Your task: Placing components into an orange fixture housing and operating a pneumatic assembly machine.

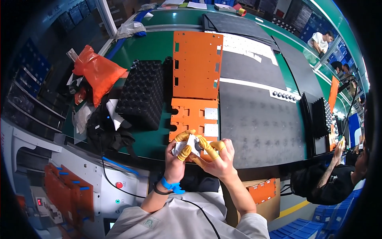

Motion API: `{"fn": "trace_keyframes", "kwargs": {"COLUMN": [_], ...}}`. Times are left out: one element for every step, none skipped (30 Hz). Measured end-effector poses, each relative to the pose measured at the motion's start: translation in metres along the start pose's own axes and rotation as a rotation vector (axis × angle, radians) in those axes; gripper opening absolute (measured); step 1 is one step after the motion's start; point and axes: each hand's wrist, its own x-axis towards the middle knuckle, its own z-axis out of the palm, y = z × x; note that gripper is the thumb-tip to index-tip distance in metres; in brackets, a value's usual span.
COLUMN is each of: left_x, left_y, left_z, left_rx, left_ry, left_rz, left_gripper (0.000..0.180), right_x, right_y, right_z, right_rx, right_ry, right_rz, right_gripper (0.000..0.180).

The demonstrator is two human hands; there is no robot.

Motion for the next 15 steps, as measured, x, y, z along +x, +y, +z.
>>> {"fn": "trace_keyframes", "kwargs": {"left_x": [-0.003, -0.005, -0.006, -0.006, -0.005, -0.008, -0.01, -0.008, -0.006, -0.005, -0.006, -0.005, -0.005, -0.006, -0.006], "left_y": [-0.002, -0.003, -0.003, -0.002, -0.006, -0.008, -0.009, -0.008, -0.008, -0.007, 0.0, 0.003, 0.006, 0.011, 0.012], "left_z": [0.009, 0.014, 0.021, 0.028, 0.033, 0.032, 0.032, 0.032, 0.034, 0.036, 0.04, 0.042, 0.044, 0.045, 0.041], "left_rx": [0.02, 0.022, 0.108, 0.194, 0.273, 0.394, 0.514, 0.692, 0.797, 0.903, 1.007, 1.063, 1.119, 1.113, 1.054], "left_ry": [0.053, 0.106, 0.131, 0.155, 0.176, 0.185, 0.193, 0.169, 0.148, 0.126, 0.098, 0.061, 0.024, -0.024, -0.066], "left_rz": [0.072, 0.122, 0.226, 0.33, 0.463, 0.482, 0.499, 0.599, 0.646, 0.693, 0.653, 0.681, 0.709, 0.684, 0.649], "left_gripper": [0.053, 0.055, 0.057, 0.059, 0.06, 0.058, 0.057, 0.053, 0.053, 0.053, 0.054, 0.053, 0.053, 0.051, 0.05], "right_x": [0.0, 0.001, 0.003, 0.003, 0.001, 0.001, 0.002, 0.001, -0.001, -0.006, -0.008, -0.006, -0.007, -0.007, -0.007], "right_y": [-0.003, -0.004, -0.005, -0.005, -0.005, -0.007, -0.008, -0.01, -0.009, -0.006, -0.005, -0.005, -0.006, -0.006, -0.005], "right_z": [0.003, 0.006, 0.009, 0.012, 0.017, 0.018, 0.019, 0.02, 0.022, 0.026, 0.028, 0.029, 0.028, 0.027, 0.027], "right_rx": [-0.014, -0.012, -0.021, -0.03, -0.032, -0.035, -0.039, -0.04, -0.035, -0.027, -0.017, 0.004, 0.034, 0.064, 0.127], "right_ry": [0.02, 0.021, 0.042, 0.063, 0.097, 0.098, 0.121, 0.143, 0.154, 0.17, 0.187, 0.217, 0.231, 0.245, 0.272], "right_rz": [0.03, 0.032, 0.063, 0.094, 0.123, 0.125, 0.161, 0.198, 0.229, 0.251, 0.273, 0.303, 0.351, 0.398, 0.449], "right_gripper": [0.05, 0.05, 0.049, 0.048, 0.046, 0.046, 0.046, 0.045, 0.046, 0.046, 0.047, 0.048, 0.048, 0.047, 0.044]}}
